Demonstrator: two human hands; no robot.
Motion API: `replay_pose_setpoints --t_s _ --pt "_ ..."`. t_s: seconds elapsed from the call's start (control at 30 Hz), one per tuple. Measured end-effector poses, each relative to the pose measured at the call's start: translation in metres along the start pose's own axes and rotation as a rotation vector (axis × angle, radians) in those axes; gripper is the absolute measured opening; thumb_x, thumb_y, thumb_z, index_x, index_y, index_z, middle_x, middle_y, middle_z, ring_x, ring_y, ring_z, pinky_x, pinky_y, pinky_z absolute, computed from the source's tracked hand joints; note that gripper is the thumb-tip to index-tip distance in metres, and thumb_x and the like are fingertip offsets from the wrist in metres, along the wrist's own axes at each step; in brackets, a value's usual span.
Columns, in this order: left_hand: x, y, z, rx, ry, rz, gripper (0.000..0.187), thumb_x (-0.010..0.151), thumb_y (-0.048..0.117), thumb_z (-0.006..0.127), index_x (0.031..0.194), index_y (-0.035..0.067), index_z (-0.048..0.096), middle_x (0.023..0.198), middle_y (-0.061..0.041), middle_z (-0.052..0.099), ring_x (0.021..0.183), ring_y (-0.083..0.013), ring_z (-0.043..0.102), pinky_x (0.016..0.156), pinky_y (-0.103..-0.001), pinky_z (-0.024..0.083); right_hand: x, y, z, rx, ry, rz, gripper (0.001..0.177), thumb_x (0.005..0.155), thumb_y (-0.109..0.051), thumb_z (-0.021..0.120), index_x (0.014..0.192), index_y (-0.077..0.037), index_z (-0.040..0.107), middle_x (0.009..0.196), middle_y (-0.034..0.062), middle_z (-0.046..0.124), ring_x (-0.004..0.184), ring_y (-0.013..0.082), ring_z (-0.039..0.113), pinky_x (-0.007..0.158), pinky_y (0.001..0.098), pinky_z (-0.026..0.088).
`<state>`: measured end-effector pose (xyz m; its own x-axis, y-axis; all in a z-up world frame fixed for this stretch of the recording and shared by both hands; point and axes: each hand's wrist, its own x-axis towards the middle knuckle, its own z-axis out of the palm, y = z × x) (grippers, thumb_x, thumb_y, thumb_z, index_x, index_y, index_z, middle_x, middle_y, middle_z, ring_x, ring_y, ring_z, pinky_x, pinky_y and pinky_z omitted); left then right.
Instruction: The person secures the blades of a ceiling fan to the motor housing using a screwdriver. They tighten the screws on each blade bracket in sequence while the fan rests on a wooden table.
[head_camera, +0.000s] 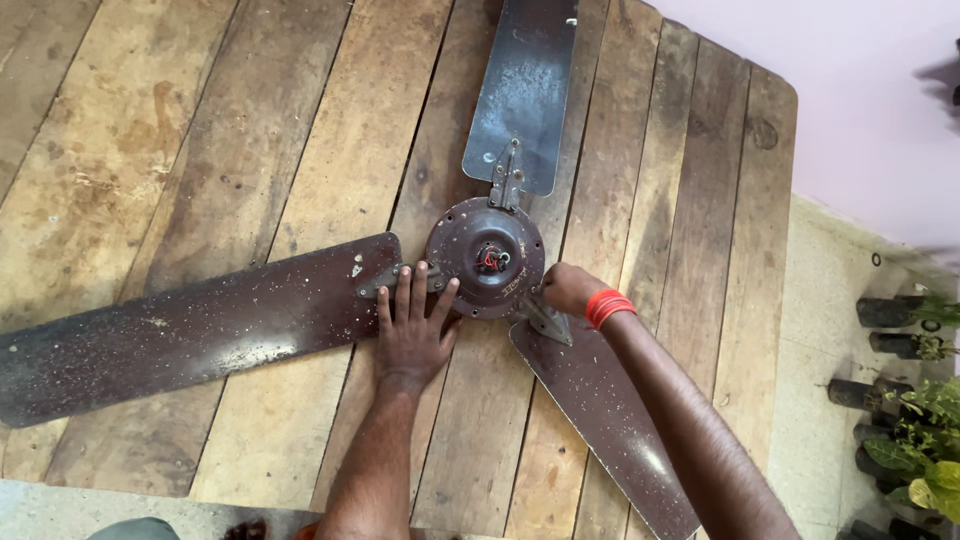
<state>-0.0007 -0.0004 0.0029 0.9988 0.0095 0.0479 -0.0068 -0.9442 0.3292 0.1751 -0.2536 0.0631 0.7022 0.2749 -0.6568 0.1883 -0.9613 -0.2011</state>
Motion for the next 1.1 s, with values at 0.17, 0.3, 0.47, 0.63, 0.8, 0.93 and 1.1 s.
replay_pose_setpoints --t_s 0.17,0.3,0.47,0.63,0.8,0.93,1.1 --pt "0.0 -0.001 0.001 0.021 -0.027 0.0 0.083 0.093 0.063 0.056 0.162 0.037 0.02 0.171 -0.016 0.009 0.158 -0.0351 0.006 0.124 -0.063 0.008 0.007 0.024 0.003 0.331 -0.273 0.228 0.03 0.099 -0.022 0.061 0.1 0.007 0.07 0.072 0.017 0.054 0.064 0.0332 0.049 0.062 0.0561 0.039" --pt "-0.001 0.0 0.002 0.023 -0.005 0.002 0.083 0.094 0.063 0.056 0.163 0.036 0.019 0.171 -0.016 0.007 0.158 -0.035 0.005 0.124 -0.063 0.007 0.004 0.009 0.007 0.086 -0.024 -0.056 0.027 0.09 -0.027 0.067 0.089 -0.001 0.076 0.069 0.0178 0.071 0.064 0.0322 0.072 0.065 0.0445 0.054" --pt "-0.001 0.0 0.002 0.025 -0.06 -0.005 0.084 0.094 0.063 0.054 0.163 0.037 0.015 0.171 -0.016 0.004 0.158 -0.0344 0.004 0.124 -0.063 0.007 -0.027 -0.028 0.007 -0.364 0.084 -0.161 0.03 0.096 -0.023 0.059 0.082 -0.003 0.074 0.073 0.0228 0.068 0.068 0.0376 0.069 0.066 0.0487 0.057" --pt "0.002 -0.001 -0.002 0.039 -0.12 -0.005 0.083 0.094 0.064 0.052 0.162 0.038 0.012 0.171 -0.016 0.001 0.157 -0.0346 0.001 0.124 -0.063 0.005 -0.035 -0.052 -0.004 -0.618 -0.059 -0.054 0.032 0.105 -0.022 0.052 0.085 -0.008 0.073 0.068 0.0125 0.068 0.062 0.0221 0.072 0.054 0.0404 0.06" --pt "0.001 -0.001 0.0 0.043 -0.092 -0.006 0.083 0.094 0.065 0.05 0.163 0.038 0.013 0.171 -0.015 0.001 0.158 -0.0343 0.001 0.124 -0.063 0.005 -0.033 -0.053 0.001 -0.908 -0.002 -0.312 0.021 0.096 -0.019 0.061 0.081 -0.017 0.075 0.073 0.007 0.069 0.065 0.0212 0.067 0.051 0.0387 0.055" --pt "0.001 -0.001 0.002 0.043 -0.061 -0.002 0.082 0.095 0.065 0.051 0.163 0.038 0.014 0.171 -0.016 0.002 0.158 -0.0338 0.002 0.124 -0.063 0.006 -0.04 -0.06 0.001 -1.045 -0.043 -0.32 0.022 0.099 -0.016 0.061 0.081 -0.013 0.074 0.077 0.0065 0.072 0.069 0.0191 0.071 0.052 0.0365 0.057" --pt "0.001 -0.002 0.003 0.033 -0.081 -0.006 0.082 0.094 0.064 0.052 0.162 0.038 0.015 0.171 -0.016 0.004 0.158 -0.0342 0.003 0.124 -0.063 0.007 -0.048 -0.063 0.0 -0.499 0.114 -0.07 0.031 0.092 -0.032 0.069 0.078 -0.006 0.076 0.081 0.0186 0.074 0.076 0.0336 0.074 0.072 0.0441 0.059"
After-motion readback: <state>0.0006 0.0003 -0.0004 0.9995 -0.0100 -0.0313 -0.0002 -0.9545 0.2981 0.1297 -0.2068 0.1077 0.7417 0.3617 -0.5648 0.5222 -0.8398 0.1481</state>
